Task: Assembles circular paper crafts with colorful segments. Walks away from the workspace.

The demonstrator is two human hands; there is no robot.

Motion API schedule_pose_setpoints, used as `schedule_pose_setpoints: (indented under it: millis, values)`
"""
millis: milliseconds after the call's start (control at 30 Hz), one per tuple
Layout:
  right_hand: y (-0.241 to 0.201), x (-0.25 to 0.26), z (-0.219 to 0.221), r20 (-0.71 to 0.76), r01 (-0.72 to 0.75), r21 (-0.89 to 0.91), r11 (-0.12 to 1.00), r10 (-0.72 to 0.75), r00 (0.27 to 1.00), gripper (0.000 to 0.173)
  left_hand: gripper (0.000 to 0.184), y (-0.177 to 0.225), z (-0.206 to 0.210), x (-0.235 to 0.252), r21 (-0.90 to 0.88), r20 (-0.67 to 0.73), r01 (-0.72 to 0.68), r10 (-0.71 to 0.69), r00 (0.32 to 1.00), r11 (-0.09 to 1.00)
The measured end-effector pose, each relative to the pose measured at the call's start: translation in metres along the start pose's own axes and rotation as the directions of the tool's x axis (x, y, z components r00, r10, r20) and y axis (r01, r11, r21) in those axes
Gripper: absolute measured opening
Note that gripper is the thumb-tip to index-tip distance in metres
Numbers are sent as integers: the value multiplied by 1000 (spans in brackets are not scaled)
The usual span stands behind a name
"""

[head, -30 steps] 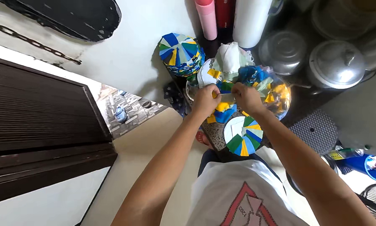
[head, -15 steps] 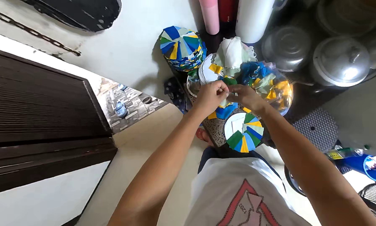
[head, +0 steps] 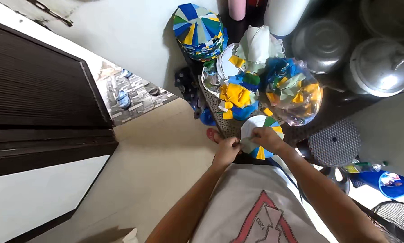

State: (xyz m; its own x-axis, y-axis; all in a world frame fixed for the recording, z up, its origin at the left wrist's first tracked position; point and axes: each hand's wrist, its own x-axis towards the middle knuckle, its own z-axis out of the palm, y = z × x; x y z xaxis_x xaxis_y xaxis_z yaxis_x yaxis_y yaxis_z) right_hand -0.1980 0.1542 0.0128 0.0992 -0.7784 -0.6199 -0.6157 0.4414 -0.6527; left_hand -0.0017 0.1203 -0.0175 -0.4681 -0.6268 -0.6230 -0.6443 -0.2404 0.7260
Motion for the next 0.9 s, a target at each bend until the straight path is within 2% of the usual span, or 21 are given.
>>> schedule_pose_setpoints:
  millis: [200, 433, 767, 900]
  values:
    - [-4, 7, 2, -55, -84, -79, 993, 80, 995, 21, 25, 8, 3, 6, 91, -57, 91, -86, 995, 992]
    - [-4, 10, 4, -74, -103, -161, 982, 93, 993, 22, 26, 9, 0, 9, 180, -48, 100, -93, 994, 978]
    - [-4, 12, 3, -85, -136, -211, 968, 120, 989, 20, 21, -2, -3, 6, 76, -111, 80, -71, 991, 994]
    - [-4, 12, 4, -87, -132, -215, 968, 116, 989, 21, 22, 0, -2, 4, 91, -110, 85, -75, 991, 992]
